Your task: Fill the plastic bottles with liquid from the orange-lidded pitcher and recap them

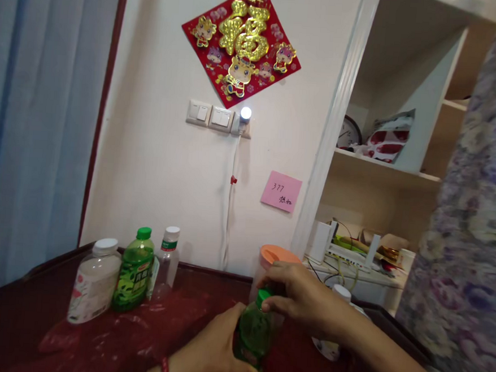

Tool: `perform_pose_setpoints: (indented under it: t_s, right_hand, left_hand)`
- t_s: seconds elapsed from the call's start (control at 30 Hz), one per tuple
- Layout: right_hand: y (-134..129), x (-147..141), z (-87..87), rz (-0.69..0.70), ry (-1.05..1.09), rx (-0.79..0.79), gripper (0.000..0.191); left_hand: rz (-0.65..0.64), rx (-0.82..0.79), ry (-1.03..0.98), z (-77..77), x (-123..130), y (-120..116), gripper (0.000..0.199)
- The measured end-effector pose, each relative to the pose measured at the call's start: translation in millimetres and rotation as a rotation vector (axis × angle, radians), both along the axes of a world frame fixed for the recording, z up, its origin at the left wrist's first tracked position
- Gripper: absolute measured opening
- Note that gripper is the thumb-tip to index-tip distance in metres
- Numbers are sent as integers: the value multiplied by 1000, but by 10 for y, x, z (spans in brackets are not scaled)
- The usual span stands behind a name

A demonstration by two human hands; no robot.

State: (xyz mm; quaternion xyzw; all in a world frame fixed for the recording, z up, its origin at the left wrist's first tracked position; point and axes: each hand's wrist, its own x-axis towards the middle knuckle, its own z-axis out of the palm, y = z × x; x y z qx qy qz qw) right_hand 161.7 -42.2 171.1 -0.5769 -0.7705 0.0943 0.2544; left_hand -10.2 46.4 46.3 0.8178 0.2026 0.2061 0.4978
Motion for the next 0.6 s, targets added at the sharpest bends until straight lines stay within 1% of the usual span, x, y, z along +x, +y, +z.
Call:
perform_pose_setpoints:
  t_s: [0.23, 0.33, 0.43, 0.53, 0.57, 0.6]
  right_hand:
    - [-32, 12, 24, -10, -40, 21, 32]
    - [-15, 6, -5, -7, -44, 18, 31]
    - [4, 6, -49, -28, -44, 14, 25]
    - [-28, 41, -39, -46, -66, 18, 18]
    - [-53, 61, -18, -49, -75, 20, 19]
    - [-83, 83, 10, -53, -80, 20, 27]
  left_hand:
    - [34, -23, 1, 19, 11, -34, 57]
    - [54, -20, 18, 44, 10, -47, 57]
    - [48, -11, 16, 40, 12, -39, 58]
    - [29, -1, -12, 2, 21, -22, 61]
    - [24, 2, -18, -11, 23, -18, 62]
    - [17, 4, -21, -21, 25, -16, 62]
